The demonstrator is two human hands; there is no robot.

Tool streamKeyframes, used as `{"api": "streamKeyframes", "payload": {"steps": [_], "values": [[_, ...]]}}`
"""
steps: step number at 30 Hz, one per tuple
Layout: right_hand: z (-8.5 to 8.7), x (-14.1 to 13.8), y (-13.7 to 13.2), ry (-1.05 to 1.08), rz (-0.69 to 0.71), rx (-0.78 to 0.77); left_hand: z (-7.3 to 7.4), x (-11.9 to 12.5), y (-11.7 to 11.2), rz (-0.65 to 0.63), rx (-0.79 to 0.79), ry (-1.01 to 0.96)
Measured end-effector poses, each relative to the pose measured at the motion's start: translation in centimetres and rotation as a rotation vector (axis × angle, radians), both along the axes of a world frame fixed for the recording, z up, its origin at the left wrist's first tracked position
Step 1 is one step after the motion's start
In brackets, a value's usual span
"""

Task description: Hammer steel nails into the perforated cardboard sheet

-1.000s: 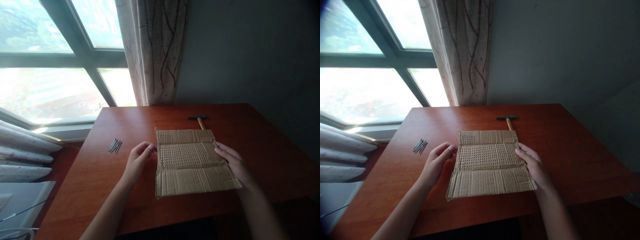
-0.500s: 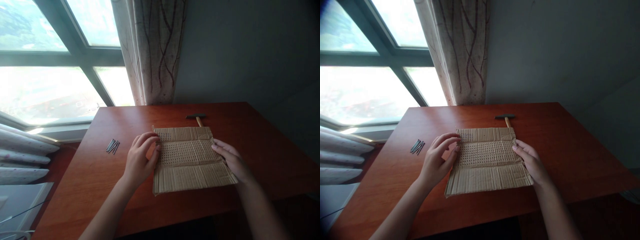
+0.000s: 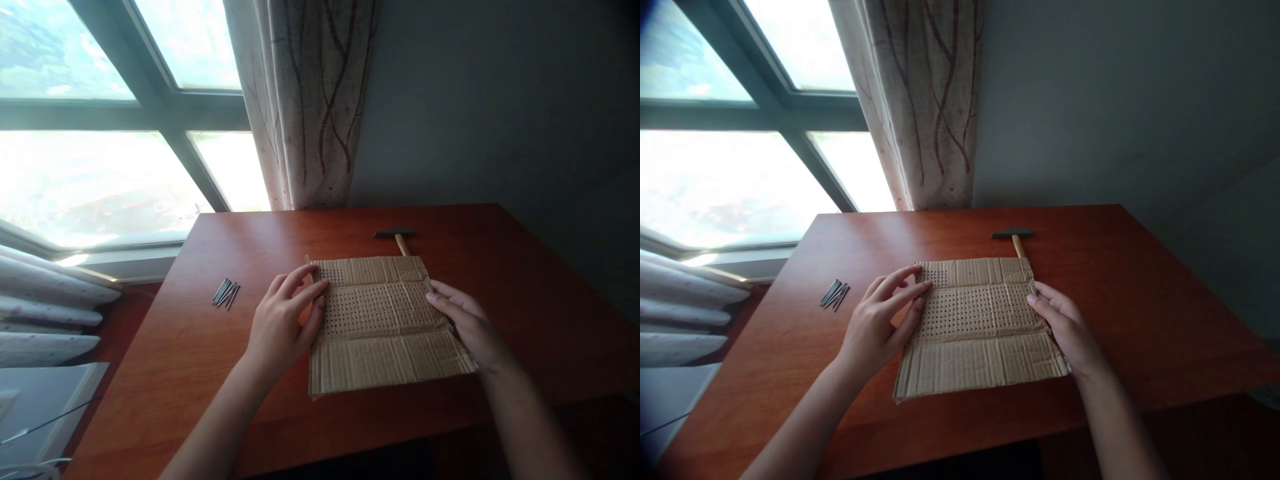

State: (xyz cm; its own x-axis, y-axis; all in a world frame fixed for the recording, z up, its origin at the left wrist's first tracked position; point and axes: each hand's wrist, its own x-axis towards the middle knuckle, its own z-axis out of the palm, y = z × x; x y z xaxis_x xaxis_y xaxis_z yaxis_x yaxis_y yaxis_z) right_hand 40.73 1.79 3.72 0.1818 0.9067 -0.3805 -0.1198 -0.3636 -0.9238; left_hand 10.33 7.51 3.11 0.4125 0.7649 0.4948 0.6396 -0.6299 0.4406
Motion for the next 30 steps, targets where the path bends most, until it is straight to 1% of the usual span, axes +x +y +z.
{"api": "streamKeyframes", "payload": {"steps": [3,5,7,10,12,13,14,16,18,19,21,23,27,30], "values": [[0.1,0.6,-0.1,-0.192,0.035,0.012,0.1,0.0,-0.1,0.011,0.007,0.029],[0.2,1.3,-0.1,-0.423,0.048,0.041,0.2,0.0,-0.2,0.015,0.003,0.042],[0.6,1.8,0.0,-0.71,0.063,0.109,0.2,0.0,-0.3,0.019,-0.006,0.051],[1.9,1.3,0.0,-1.127,0.077,0.314,0.3,0.0,-0.3,0.025,-0.019,0.042],[3.0,0.0,-0.1,-1.335,0.098,0.479,0.2,0.1,-0.3,0.024,-0.025,0.028],[3.6,-1.0,-0.1,-1.402,0.14,0.549,0.2,0.1,-0.2,0.023,-0.029,0.02],[4.1,-2.0,-0.2,-1.445,0.206,0.598,0.1,0.1,-0.2,0.022,-0.033,0.011],[4.8,-4.2,-0.1,-1.492,0.355,0.632,-0.1,0.1,-0.2,0.017,-0.045,-0.012],[4.9,-6.0,0.2,-1.488,0.5,0.629,-0.2,0.1,-0.1,0.013,-0.063,-0.045],[4.8,-6.7,0.5,-1.484,0.544,0.627,-0.3,0.1,-0.1,0.012,-0.075,-0.066],[4.4,-7.5,1.3,-1.476,0.583,0.629,-0.5,0.1,-0.1,0.014,-0.096,-0.106],[3.6,-7.8,2.1,-1.464,0.594,0.642,-0.5,0.1,-0.1,0.018,-0.106,-0.133],[2.0,-7.6,3.0,-1.385,0.631,0.675,-0.6,0.3,-0.2,0.018,-0.122,-0.163],[1.4,-7.4,3.0,-1.323,0.622,0.68,-0.6,0.4,-0.3,0.022,-0.143,-0.2]]}}
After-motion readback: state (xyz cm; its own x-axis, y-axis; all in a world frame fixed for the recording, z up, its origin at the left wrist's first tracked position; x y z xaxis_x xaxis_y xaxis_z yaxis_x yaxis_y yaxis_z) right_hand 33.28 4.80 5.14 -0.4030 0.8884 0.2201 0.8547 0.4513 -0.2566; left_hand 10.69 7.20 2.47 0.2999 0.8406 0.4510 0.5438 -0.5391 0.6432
